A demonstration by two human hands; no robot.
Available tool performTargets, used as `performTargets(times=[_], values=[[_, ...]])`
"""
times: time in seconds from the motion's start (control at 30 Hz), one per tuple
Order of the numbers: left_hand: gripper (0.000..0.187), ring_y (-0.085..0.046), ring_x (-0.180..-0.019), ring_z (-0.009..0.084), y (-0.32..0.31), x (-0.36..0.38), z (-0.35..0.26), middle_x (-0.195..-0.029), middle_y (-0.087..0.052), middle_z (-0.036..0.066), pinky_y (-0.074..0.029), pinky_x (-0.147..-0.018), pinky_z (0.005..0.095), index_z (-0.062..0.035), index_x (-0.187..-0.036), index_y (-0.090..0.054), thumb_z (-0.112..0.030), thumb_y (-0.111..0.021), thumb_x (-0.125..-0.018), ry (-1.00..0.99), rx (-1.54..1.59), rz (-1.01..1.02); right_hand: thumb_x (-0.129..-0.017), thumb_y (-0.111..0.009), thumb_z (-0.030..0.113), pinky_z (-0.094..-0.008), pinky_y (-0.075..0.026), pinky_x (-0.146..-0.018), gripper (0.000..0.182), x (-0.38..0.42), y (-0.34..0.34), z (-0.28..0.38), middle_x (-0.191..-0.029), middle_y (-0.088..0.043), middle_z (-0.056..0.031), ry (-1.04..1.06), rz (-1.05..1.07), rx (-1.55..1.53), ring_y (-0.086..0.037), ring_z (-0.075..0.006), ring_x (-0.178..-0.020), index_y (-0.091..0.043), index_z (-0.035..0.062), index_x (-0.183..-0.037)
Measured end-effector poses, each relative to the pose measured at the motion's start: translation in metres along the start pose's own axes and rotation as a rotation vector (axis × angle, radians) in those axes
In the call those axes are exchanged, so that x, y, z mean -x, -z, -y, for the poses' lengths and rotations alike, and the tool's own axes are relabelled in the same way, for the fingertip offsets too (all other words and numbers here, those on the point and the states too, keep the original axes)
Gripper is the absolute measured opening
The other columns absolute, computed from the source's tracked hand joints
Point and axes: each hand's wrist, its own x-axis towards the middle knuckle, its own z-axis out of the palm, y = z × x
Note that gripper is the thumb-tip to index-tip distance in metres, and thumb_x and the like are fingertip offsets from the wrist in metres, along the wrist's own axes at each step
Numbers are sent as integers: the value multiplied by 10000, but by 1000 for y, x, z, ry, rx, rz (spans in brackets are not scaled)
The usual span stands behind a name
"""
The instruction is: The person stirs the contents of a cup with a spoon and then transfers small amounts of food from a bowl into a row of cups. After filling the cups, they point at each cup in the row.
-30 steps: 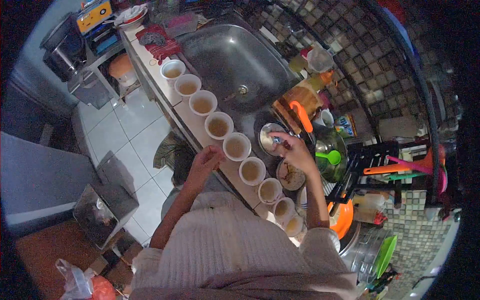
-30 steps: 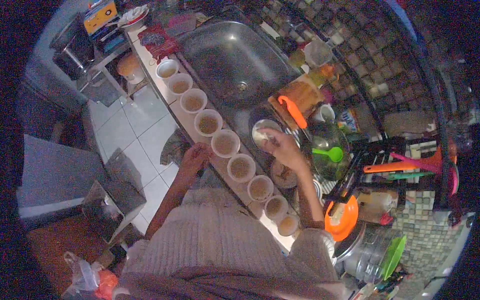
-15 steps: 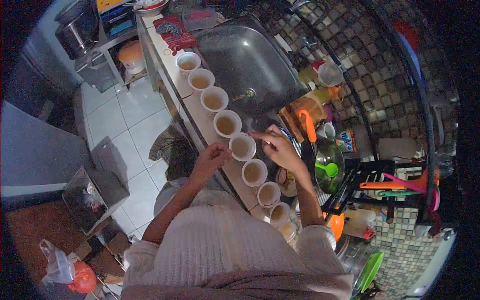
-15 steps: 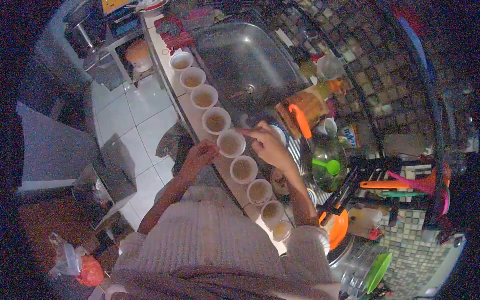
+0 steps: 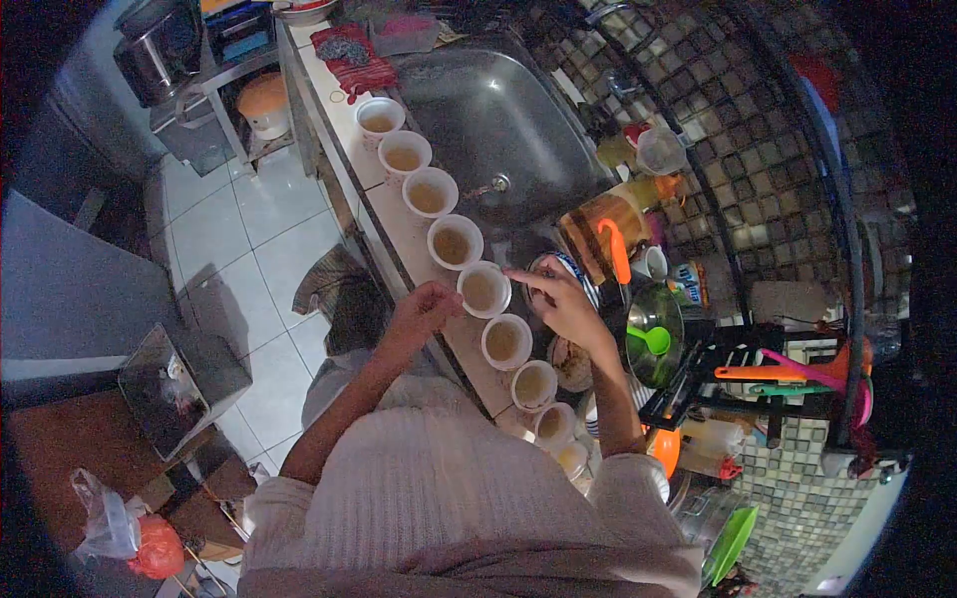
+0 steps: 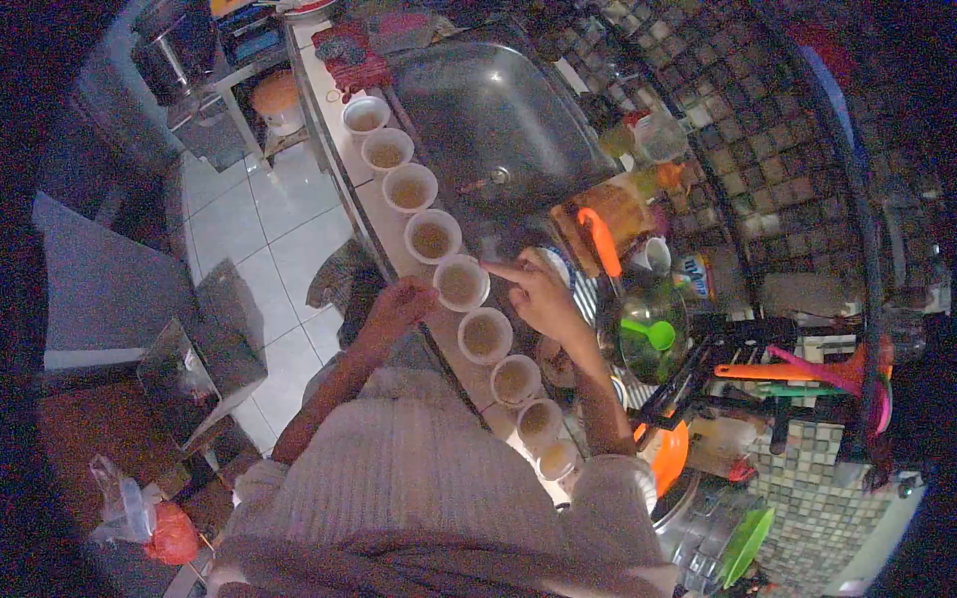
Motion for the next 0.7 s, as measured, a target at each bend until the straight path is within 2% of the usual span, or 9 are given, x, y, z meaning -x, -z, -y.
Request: performTargets(times=[0.23,0.3,0.37,0.43,0.53,0.63,0.7], values=[[172,-462,-652,42,0,0,2,-736,-536,-28,-367,-561,197,-84,-880,-535,-248,-528,-827,-21,-4,-12,-662,-499,-66,-296,-403,-680,530,11,5,13,-822,-410,-85,-33,4,43,-461,-217,-759,-530,186,-1127],[180,-456,-640,42,-1,1,-2,-737,-537,-27,-366,-554,194,-83,-879,-533,-254,-533,-825,21,-15,-28,-702,-503,5,-343,-419,-750,497,14,4,11,-914,-433,-129,-112,105,108,-489,-265,-831,-496,217,-1152],[188,-451,-627,43,-1,0,-1,-737,-538,-26,-365,-547,191,-81,-878,-531,-260,-538,-822,63,-25,-46,-706,-504,11,-345,-423,-751,497,17,5,15,-914,-438,-129,-132,106,113,-490,-266,-833,-490,219,-1157],[204,-436,-605,42,0,-1,3,-730,-535,-26,-361,-533,186,-77,-868,-523,-273,-549,-816,-3,23,-20,-711,-506,17,-346,-427,-753,497,21,3,18,-914,-443,-129,-152,108,117,-492,-267,-834,-484,221,-1163],[216,-433,-604,43,0,-1,2,-719,-526,-31,-359,-535,186,-77,-858,-515,-283,-557,-811,0,28,-8,-710,-513,24,-349,-431,-753,487,25,2,19,-896,-447,-125,-137,95,151,-492,-272,-833,-483,203,-1163],[213,-437,-616,40,0,-1,2,-727,-527,-31,-362,-550,188,-80,-849,-517,-285,-560,-808,13,18,-16,-674,-499,-19,-313,-418,-680,537,27,3,20,-843,-421,-109,-79,47,116,-486,-242,-766,-501,216,-1157],[212,-442,-627,39,1,-1,2,-739,-532,-30,-364,-561,191,-79,-848,-519,-283,-562,-807,28,12,-17,-713,-504,30,-352,-428,-758,490,26,6,21,-884,-446,-131,-122,101,69,-493,-281,-828,-470,195,-1173]])
